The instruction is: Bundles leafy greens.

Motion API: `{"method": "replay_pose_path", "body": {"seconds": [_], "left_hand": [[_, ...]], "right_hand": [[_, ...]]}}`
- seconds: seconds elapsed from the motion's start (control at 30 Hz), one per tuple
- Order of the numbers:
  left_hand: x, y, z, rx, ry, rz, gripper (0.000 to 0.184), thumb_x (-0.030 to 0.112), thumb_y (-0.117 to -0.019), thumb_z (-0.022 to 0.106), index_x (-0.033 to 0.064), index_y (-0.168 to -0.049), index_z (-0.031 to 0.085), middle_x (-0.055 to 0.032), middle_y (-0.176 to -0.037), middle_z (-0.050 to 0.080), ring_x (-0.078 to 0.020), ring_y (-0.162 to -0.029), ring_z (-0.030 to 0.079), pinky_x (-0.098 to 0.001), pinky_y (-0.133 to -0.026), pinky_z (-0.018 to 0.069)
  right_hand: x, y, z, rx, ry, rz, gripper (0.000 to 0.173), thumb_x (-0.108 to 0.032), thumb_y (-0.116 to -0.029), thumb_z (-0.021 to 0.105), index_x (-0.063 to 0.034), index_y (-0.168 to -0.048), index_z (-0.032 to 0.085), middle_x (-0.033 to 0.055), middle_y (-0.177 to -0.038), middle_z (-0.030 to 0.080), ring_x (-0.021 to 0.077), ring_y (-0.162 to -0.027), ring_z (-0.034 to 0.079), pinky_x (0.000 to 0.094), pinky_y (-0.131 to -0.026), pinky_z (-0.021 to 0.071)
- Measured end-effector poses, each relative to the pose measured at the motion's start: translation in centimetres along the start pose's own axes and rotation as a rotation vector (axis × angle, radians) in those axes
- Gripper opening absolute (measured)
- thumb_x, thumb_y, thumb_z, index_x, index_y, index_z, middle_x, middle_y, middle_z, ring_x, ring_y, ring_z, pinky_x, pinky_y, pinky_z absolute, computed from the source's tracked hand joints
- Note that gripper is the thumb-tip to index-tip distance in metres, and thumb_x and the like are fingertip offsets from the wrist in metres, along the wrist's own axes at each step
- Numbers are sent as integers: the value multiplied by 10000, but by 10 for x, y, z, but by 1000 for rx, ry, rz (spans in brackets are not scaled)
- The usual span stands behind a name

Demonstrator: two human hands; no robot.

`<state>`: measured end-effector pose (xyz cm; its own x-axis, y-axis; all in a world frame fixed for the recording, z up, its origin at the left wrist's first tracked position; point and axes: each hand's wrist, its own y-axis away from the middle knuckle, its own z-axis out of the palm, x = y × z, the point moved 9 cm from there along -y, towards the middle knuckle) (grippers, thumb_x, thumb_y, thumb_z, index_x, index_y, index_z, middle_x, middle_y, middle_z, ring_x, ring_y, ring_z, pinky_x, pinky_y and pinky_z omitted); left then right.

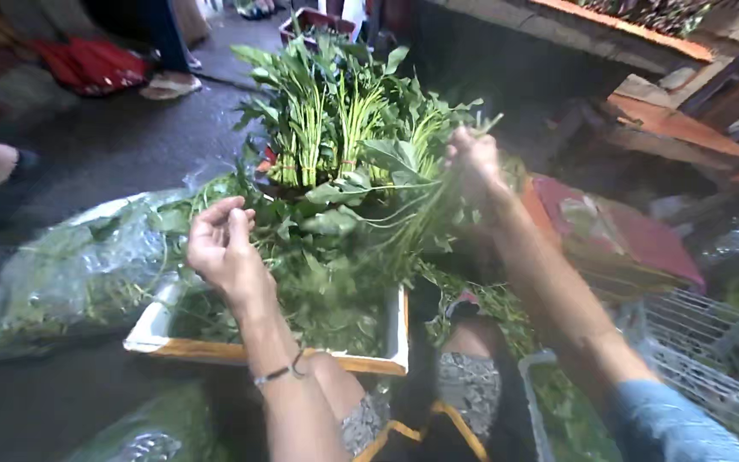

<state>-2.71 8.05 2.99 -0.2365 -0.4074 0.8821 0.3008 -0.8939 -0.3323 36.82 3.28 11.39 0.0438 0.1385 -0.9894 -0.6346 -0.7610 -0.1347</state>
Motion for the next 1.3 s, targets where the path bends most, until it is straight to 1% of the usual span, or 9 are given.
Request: {"method": "replay_pose_path", "body": {"seconds": [0.17, 0.33, 0.47, 0.6, 0.87, 1.03, 1.13, 1.23, 1.3], "left_hand": [[126, 56, 82, -497, 153, 570, 671, 255, -889, 782, 54, -1441, 460, -23, -1448, 570, -159, -1326, 563, -390, -1130, 486], [58, 85, 174, -766, -149, 565, 1264, 365, -664, 957, -47, -1592, 204, -250, -1577, 398, -304, -1410, 493, -434, -1146, 455], [16, 88, 185, -784, -317, 402, 1077, 56, -729, 884, -41, -1590, 243, -248, -1479, 533, -396, -1242, 629, -552, -1017, 524], [-6, 80, 177, -742, -249, 139, 734, 70, -783, 844, 31, -1441, 520, -158, -1222, 704, -252, -1056, 706, -468, -915, 579], [-48, 88, 167, -957, -268, -83, 342, 52, -789, 806, 36, -1114, 701, -45, -942, 719, -76, -811, 668, -307, -740, 578], [-71, 103, 166, -1020, 89, -240, 154, 99, -887, 705, 139, -1036, 699, 72, -902, 740, -44, -815, 701, -255, -766, 608], [-76, 88, 158, -930, 279, -358, 150, 158, -892, 714, 148, -1037, 682, 26, -936, 738, -113, -884, 708, -310, -855, 598], [-80, 70, 145, -880, 305, -365, 217, 196, -895, 707, 155, -1098, 644, -39, -1139, 756, -162, -1059, 717, -323, -929, 584], [-88, 61, 139, -807, 342, -373, 202, 198, -871, 737, 185, -1061, 670, -13, -1070, 767, -128, -1016, 725, -295, -898, 597]], "right_hand": [[20, 21, 51, -63, -93, 185, 159, -205, -1101, 445, -87, -1023, 518, -16, -698, 549, 82, -568, 561, 259, -569, 537], [18, 67, 69, -16, -178, 329, 184, -262, -1090, 494, -84, -1106, 537, 25, -808, 580, 117, -673, 575, 296, -629, 519], [16, 81, 68, 4, -287, 407, 205, -262, -1078, 522, -70, -1138, 564, 70, -945, 592, 176, -833, 596, 373, -745, 526], [17, 86, 67, 58, -377, 454, 183, -241, -1076, 526, -90, -1180, 519, 80, -965, 525, 189, -827, 547, 377, -728, 513], [42, 87, 64, 13, -336, 546, 142, -216, -1064, 541, -82, -1109, 539, 71, -934, 515, 176, -781, 528, 352, -661, 498], [16, 91, 57, -602, 97, 209, 354, -163, -1005, 656, -1, -1298, 541, 124, -1091, 667, 170, -962, 675, 352, -850, 586], [-11, 88, 11, -864, 416, -110, 625, -143, -911, 740, 25, -1438, 448, 183, -1215, 629, 209, -1014, 677, 354, -867, 593], [2, 63, -81, -787, 466, -197, 287, -118, -974, 625, 8, -1233, 627, 100, -1087, 691, 122, -939, 682, 299, -846, 596], [42, 44, -158, -563, 394, -34, 183, -78, -1016, 538, 24, -1124, 646, 61, -970, 701, 101, -828, 688, 291, -768, 611]]}}
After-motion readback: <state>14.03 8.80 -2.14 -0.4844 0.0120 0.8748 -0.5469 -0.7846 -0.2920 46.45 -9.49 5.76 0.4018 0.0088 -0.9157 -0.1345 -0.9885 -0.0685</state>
